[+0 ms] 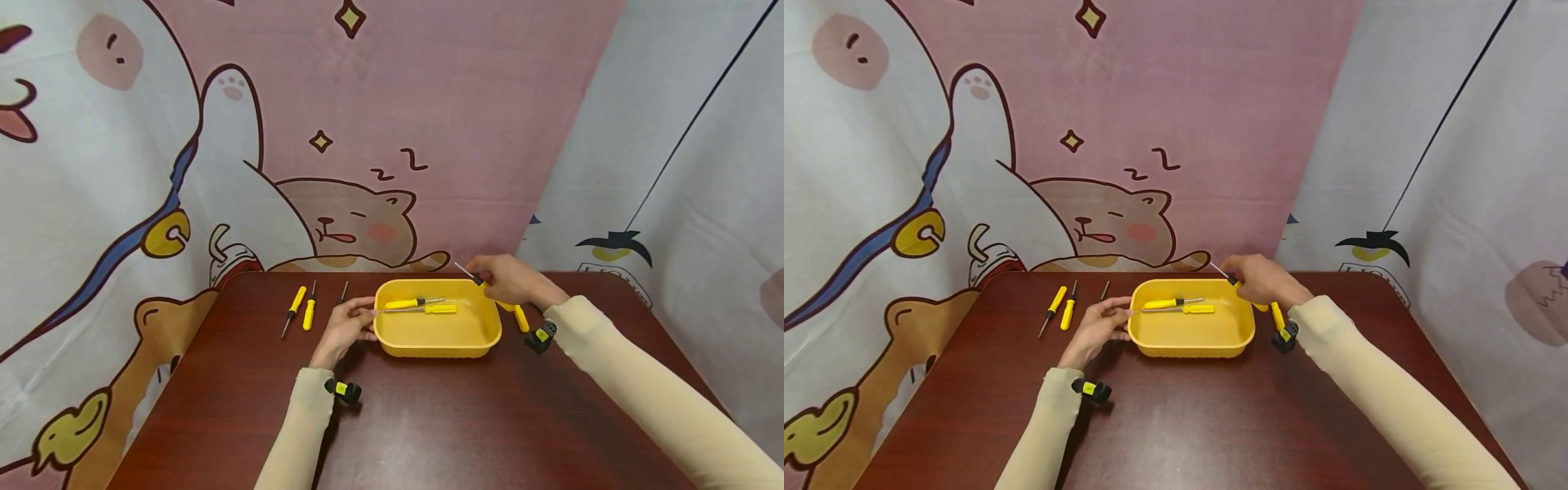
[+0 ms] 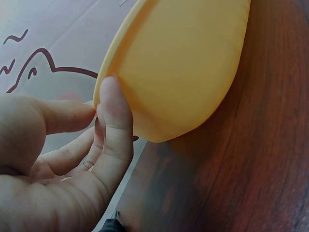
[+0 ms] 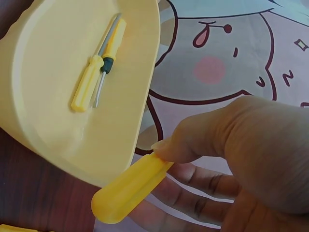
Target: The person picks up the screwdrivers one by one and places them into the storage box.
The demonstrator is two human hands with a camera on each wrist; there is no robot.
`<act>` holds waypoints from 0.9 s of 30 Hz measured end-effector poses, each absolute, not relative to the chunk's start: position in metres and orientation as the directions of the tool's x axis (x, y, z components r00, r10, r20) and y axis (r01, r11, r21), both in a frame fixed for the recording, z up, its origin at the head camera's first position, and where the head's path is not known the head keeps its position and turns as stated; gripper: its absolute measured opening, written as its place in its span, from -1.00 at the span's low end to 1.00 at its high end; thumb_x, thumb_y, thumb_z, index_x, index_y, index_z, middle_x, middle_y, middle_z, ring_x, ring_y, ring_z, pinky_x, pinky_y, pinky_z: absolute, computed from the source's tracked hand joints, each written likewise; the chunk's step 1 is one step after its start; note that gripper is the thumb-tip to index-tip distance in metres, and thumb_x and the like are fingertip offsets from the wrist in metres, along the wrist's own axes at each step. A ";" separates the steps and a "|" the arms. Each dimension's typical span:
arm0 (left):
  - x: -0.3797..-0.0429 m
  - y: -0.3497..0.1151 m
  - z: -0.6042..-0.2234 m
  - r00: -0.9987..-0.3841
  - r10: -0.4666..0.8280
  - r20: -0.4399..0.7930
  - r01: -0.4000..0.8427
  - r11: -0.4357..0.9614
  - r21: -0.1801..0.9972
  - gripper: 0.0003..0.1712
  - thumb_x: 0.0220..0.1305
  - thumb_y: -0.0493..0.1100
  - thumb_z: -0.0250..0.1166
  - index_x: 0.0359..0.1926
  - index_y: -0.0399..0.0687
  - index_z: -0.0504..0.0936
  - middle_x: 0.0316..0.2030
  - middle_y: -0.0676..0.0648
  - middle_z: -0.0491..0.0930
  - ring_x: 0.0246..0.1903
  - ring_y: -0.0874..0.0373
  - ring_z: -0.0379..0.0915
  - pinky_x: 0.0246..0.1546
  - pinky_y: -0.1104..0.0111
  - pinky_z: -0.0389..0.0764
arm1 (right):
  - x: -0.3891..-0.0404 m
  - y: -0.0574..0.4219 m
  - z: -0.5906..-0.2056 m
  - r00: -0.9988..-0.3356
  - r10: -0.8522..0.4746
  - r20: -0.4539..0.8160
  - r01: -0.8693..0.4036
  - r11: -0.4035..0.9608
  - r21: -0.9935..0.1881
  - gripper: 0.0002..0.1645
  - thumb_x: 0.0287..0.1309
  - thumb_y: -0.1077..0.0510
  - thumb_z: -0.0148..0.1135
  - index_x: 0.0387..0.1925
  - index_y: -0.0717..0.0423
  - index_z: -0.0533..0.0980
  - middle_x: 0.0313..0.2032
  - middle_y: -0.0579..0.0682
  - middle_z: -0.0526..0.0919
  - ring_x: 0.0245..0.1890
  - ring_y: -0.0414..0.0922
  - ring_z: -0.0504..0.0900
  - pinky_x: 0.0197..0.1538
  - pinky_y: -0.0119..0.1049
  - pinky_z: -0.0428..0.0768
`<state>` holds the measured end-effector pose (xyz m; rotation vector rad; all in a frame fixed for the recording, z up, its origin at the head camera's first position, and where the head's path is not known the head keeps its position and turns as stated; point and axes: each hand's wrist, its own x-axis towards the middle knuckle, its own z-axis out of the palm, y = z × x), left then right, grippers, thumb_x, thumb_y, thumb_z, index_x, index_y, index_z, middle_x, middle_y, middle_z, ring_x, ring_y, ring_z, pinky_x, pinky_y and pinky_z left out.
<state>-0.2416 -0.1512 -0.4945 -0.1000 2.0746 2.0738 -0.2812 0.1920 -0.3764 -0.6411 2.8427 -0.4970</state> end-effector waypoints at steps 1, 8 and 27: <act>-0.241 -0.151 -0.494 -0.976 0.100 -0.193 -0.193 0.010 0.981 -0.52 0.45 -0.27 0.26 0.35 -0.22 0.50 -0.06 -0.36 0.59 -0.40 0.11 0.57 -0.38 0.33 0.78 | -0.281 0.191 -0.376 -0.886 -0.452 -0.103 -0.390 0.848 -0.360 -0.37 0.11 0.39 0.25 0.27 0.11 0.52 -0.22 0.08 0.62 -0.38 -0.09 0.49 -0.28 -0.31 0.53; -0.241 -0.151 -0.494 -0.975 0.105 -0.197 -0.198 0.007 0.980 -0.51 0.45 -0.28 0.26 0.36 -0.21 0.49 -0.01 -0.40 0.58 -0.40 0.11 0.57 -0.38 0.34 0.78 | -0.283 0.182 -0.378 -0.874 -0.473 -0.110 -0.410 0.840 -0.354 -0.34 0.07 0.39 0.25 0.26 0.04 0.54 -0.14 0.10 0.67 -0.35 -0.08 0.55 -0.29 -0.30 0.60; -0.242 -0.150 -0.496 -0.978 0.095 -0.185 -0.185 0.007 0.983 -0.54 0.46 -0.27 0.24 0.34 -0.21 0.51 -0.01 -0.41 0.58 -0.41 0.11 0.57 -0.39 0.34 0.77 | -0.285 0.149 -0.385 -0.824 -0.539 -0.173 -0.469 0.821 -0.325 -0.34 0.15 0.34 0.32 0.30 -0.08 0.53 0.02 0.06 0.69 -0.14 -0.05 0.63 0.02 -0.10 0.73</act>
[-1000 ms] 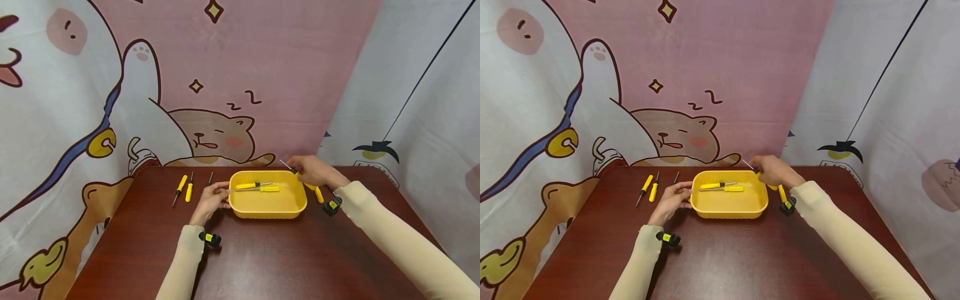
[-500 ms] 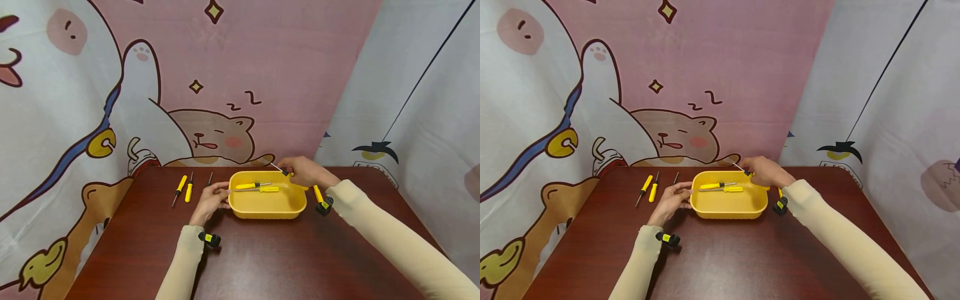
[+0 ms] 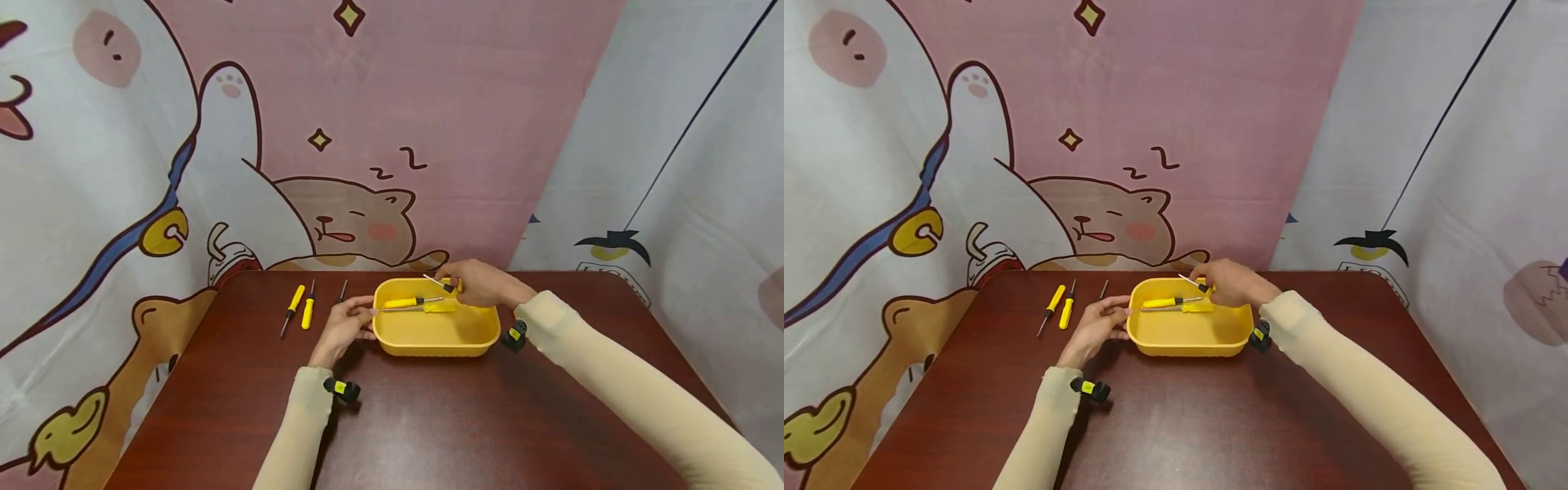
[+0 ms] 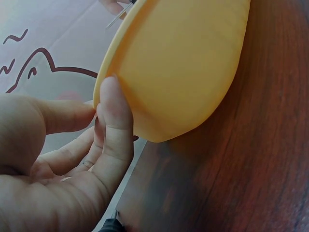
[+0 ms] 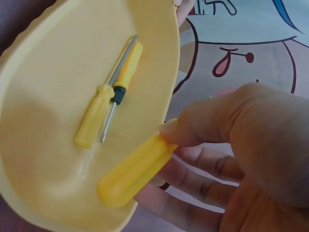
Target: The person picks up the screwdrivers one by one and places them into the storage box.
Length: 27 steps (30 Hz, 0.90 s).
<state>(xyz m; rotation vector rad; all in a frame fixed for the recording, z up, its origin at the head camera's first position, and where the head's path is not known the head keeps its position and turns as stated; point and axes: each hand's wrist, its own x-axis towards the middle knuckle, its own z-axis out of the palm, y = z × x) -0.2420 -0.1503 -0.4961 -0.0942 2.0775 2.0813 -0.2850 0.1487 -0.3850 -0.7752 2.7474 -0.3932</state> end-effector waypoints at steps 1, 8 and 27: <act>-0.242 -0.150 -0.496 -0.978 0.095 -0.186 -0.186 0.008 0.983 -0.54 0.46 -0.27 0.24 0.33 -0.21 0.51 -0.01 -0.42 0.58 -0.41 0.11 0.57 -0.39 0.34 0.77 | -0.286 0.147 -0.386 -0.820 -0.544 -0.176 -0.473 0.818 -0.327 -0.34 0.14 0.34 0.33 0.29 -0.08 0.53 0.01 0.06 0.69 -0.16 -0.06 0.62 0.01 -0.12 0.73; -0.241 -0.151 -0.496 -0.975 0.101 -0.196 -0.196 0.004 0.981 -0.54 0.45 -0.27 0.26 0.33 -0.18 0.52 0.00 -0.41 0.58 -0.40 0.10 0.57 -0.38 0.33 0.78 | -0.287 0.138 -0.393 -0.782 -0.587 -0.208 -0.499 0.791 -0.354 -0.36 0.18 0.35 0.32 0.29 -0.09 0.54 0.02 0.07 0.67 -0.21 -0.08 0.58 -0.03 -0.20 0.72; -0.244 -0.148 -0.499 -0.981 0.106 -0.164 -0.166 -0.015 0.986 -0.56 0.45 -0.32 0.23 0.31 -0.22 0.52 -0.07 -0.41 0.59 -0.43 0.13 0.57 -0.44 0.33 0.77 | -0.295 0.112 -0.412 -0.689 -0.694 -0.210 -0.621 0.714 -0.324 -0.41 0.22 0.35 0.31 0.26 -0.10 0.56 -0.01 0.04 0.69 -0.20 -0.13 0.57 -0.08 -0.25 0.64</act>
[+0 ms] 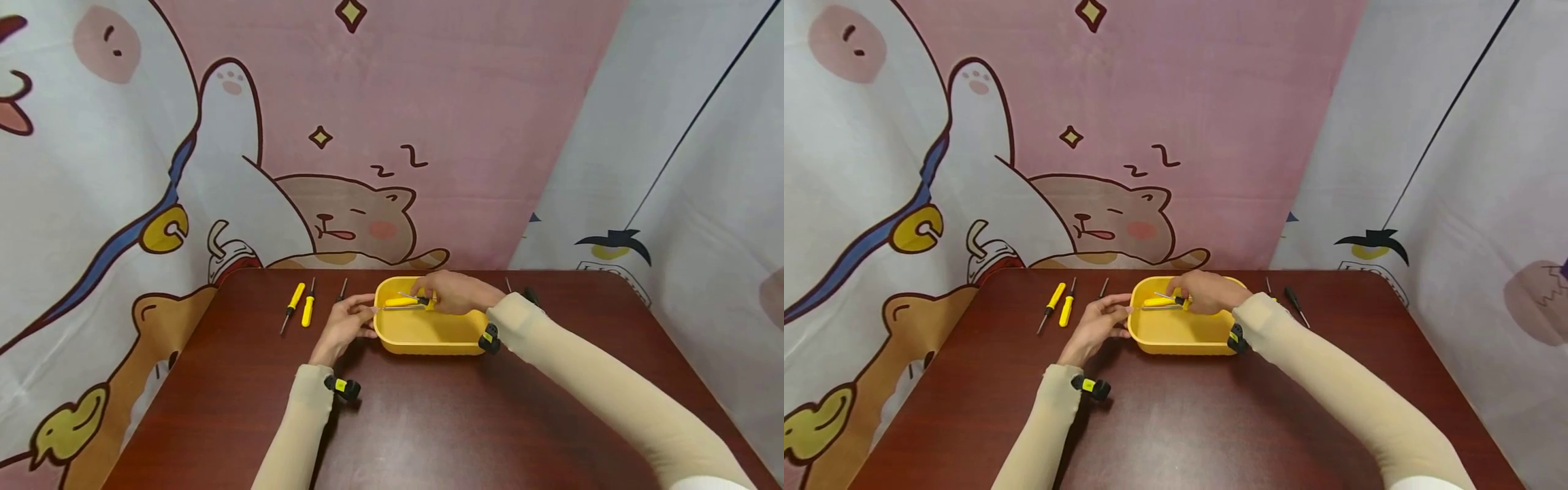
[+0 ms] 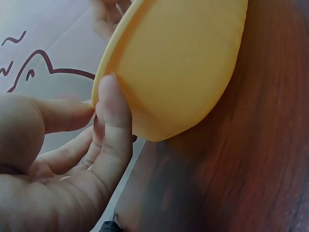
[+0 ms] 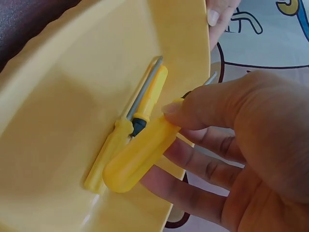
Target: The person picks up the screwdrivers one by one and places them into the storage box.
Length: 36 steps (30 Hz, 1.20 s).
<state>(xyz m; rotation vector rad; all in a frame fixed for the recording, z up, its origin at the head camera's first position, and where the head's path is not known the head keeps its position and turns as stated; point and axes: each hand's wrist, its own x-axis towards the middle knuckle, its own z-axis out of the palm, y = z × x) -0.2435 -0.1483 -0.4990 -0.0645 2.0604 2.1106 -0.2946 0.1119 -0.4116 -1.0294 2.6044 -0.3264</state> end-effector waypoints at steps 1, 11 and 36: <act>-0.244 -0.148 -0.499 -0.980 0.111 -0.163 -0.166 -0.016 0.986 -0.56 0.45 -0.32 0.23 0.31 -0.23 0.52 -0.07 -0.40 0.59 -0.43 0.13 0.57 -0.44 0.33 0.77 | -0.295 0.110 -0.412 -0.683 -0.699 -0.209 -0.628 0.709 -0.319 -0.41 0.21 0.35 0.31 0.26 -0.08 0.56 -0.01 0.04 0.69 -0.21 -0.13 0.57 -0.08 -0.25 0.64; -0.245 -0.145 -0.500 -0.979 0.125 -0.163 -0.167 -0.022 0.986 -0.56 0.44 -0.33 0.25 0.30 -0.22 0.53 -0.07 -0.43 0.58 -0.45 0.12 0.59 -0.42 0.32 0.78 | -0.302 0.096 -0.422 -0.632 -0.745 -0.212 -0.694 0.666 -0.274 -0.36 0.14 0.39 0.29 0.24 -0.12 0.58 -0.12 -0.02 0.68 -0.24 -0.16 0.54 -0.17 -0.31 0.58; -0.244 -0.147 -0.497 -0.975 0.139 -0.176 -0.179 -0.013 0.984 -0.54 0.44 -0.30 0.26 0.32 -0.21 0.52 -0.03 -0.43 0.59 -0.44 0.13 0.60 -0.40 0.32 0.78 | -0.315 0.078 -0.438 -0.531 -0.787 -0.313 -0.789 0.594 -0.156 -0.43 0.18 0.40 0.30 0.18 -0.09 0.61 -0.16 -0.03 0.70 -0.24 -0.14 0.54 -0.11 -0.26 0.62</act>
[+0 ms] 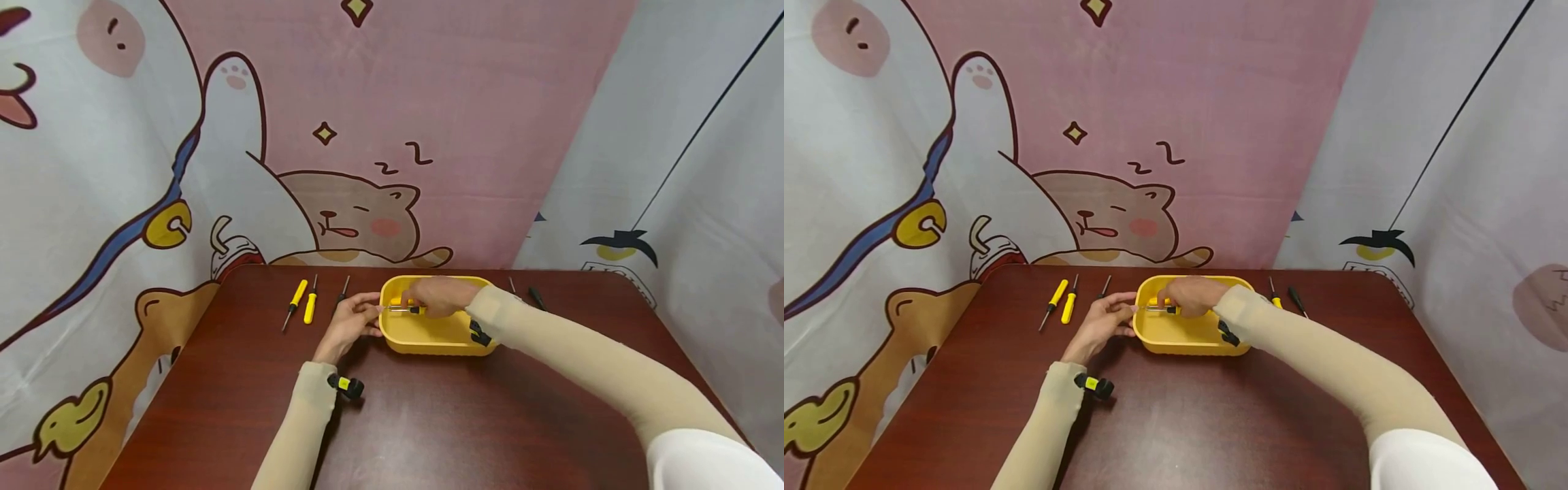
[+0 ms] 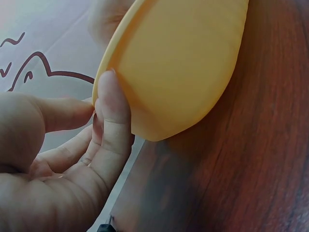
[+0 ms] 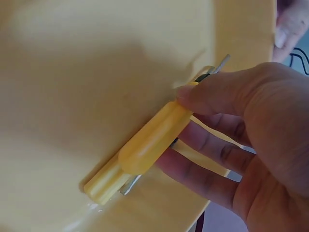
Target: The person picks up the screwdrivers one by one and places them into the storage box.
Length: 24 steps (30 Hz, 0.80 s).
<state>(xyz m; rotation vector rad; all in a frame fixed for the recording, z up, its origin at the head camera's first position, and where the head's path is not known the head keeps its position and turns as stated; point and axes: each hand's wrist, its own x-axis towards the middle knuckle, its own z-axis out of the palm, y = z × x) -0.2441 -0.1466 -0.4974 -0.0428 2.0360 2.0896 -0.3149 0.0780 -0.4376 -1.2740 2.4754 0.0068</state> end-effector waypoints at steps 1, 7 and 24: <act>-0.244 -0.147 -0.497 -0.974 0.139 -0.176 -0.180 -0.014 0.984 -0.54 0.43 -0.30 0.27 0.32 -0.21 0.52 -0.03 -0.43 0.59 -0.44 0.13 0.61 -0.40 0.32 0.78 | -0.315 0.078 -0.439 -0.518 -0.797 -0.310 -0.804 0.578 -0.140 -0.45 0.18 0.39 0.31 0.17 -0.09 0.61 -0.15 -0.04 0.70 -0.24 -0.15 0.55 -0.09 -0.25 0.64; -0.245 -0.146 -0.496 -0.975 0.145 -0.168 -0.173 -0.022 0.985 -0.53 0.44 -0.30 0.26 0.33 -0.22 0.51 -0.05 -0.42 0.59 -0.44 0.12 0.60 -0.40 0.31 0.78 | -0.319 0.075 -0.445 -0.449 -0.841 -0.300 -0.865 0.494 -0.090 -0.54 0.20 0.38 0.34 0.11 -0.01 0.62 -0.06 -0.05 0.73 -0.19 -0.18 0.64 0.02 -0.25 0.70; -0.245 -0.146 -0.497 -0.975 0.141 -0.173 -0.179 -0.031 0.983 -0.54 0.44 -0.31 0.25 0.32 -0.24 0.51 -0.04 -0.45 0.57 -0.45 0.14 0.59 -0.42 0.34 0.77 | -0.322 0.073 -0.454 -0.500 -0.823 -0.268 -0.850 0.526 -0.027 -0.60 0.20 0.35 0.36 0.04 -0.03 0.64 -0.10 -0.06 0.73 -0.20 -0.16 0.62 -0.04 -0.24 0.70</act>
